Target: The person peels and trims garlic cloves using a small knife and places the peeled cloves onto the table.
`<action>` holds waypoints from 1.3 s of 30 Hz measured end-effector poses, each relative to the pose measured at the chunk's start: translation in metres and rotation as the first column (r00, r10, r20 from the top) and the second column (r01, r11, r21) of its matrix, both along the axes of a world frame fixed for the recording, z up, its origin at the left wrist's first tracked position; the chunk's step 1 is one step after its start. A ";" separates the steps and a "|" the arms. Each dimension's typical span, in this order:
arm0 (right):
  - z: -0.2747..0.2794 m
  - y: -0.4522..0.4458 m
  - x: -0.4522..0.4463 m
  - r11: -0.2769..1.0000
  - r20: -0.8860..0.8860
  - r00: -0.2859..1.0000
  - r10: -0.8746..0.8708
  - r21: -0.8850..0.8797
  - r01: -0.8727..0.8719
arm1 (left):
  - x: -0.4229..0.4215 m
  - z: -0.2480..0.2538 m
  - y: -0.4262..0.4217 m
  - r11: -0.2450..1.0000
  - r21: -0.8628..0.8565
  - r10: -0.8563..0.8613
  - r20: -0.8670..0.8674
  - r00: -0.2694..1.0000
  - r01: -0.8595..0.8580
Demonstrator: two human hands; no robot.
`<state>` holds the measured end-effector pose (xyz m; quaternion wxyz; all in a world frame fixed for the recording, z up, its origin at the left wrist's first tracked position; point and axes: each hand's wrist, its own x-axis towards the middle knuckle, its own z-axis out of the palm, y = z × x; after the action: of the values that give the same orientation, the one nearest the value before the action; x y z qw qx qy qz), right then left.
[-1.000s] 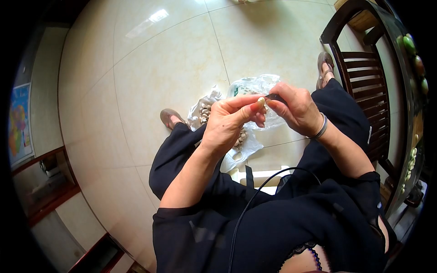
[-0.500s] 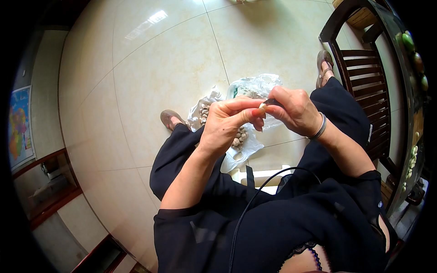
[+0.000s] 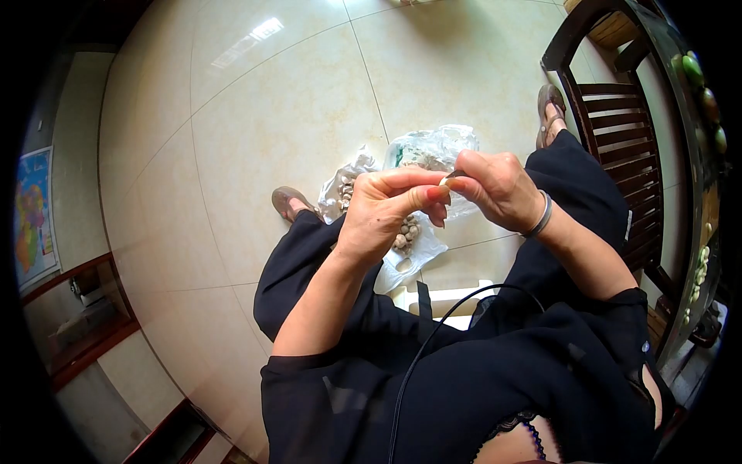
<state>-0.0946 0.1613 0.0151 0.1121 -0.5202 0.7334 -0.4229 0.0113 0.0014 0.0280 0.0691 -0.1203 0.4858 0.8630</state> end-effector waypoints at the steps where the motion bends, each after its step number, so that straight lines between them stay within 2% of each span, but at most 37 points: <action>1: 0.000 0.000 0.000 1.000 0.010 1.000 0.007 -0.003 -0.007 | 0.000 0.000 0.000 1.000 0.000 0.000 0.000 1.000 0.000; 10: 0.001 0.001 -0.001 0.999 0.051 0.998 0.044 0.016 -0.045 | -0.001 0.000 -0.003 0.999 0.019 -0.029 0.008 1.000 0.029; 13: 0.002 0.000 -0.001 0.999 0.018 0.999 0.039 0.012 -0.039 | 0.000 -0.003 -0.003 0.995 0.100 -0.028 0.032 0.999 0.024; 15: 0.002 0.000 -0.001 1.000 -0.011 0.999 0.031 0.004 -0.031 | 0.001 -0.005 -0.001 0.971 0.239 -0.027 0.062 0.998 0.011; 18: 0.003 0.001 -0.001 1.000 -0.054 0.998 0.019 -0.009 -0.020 | 0.001 -0.007 0.002 0.940 0.340 -0.031 0.097 0.995 -0.004; 26: 0.007 -0.001 0.002 0.999 -0.218 0.976 -0.020 -0.031 0.013 | 0.001 -0.007 0.004 0.924 0.377 0.010 0.160 0.987 -0.071; 29: 0.009 -0.001 0.004 0.999 -0.225 0.974 -0.018 -0.051 0.006 | 0.001 -0.009 0.004 0.920 0.377 0.042 0.171 0.984 -0.104; 36: 0.005 0.001 0.003 1.000 -0.210 0.978 -0.010 -0.027 0.005 | -0.002 -0.008 0.000 0.916 0.387 0.048 0.143 0.989 -0.101; 38: 0.004 0.002 0.002 0.999 -0.090 0.996 0.014 -0.046 -0.018 | -0.002 -0.006 0.001 0.920 0.373 0.067 0.147 0.987 -0.118; 39: 0.005 0.002 0.002 0.999 -0.090 0.996 0.015 -0.047 -0.019 | -0.002 -0.005 0.001 0.923 0.360 0.086 0.151 0.985 -0.136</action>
<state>-0.0924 0.1638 0.0198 0.0702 -0.5474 0.7231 -0.4154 0.0092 0.0026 0.0231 0.0733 -0.1896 0.3020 0.9314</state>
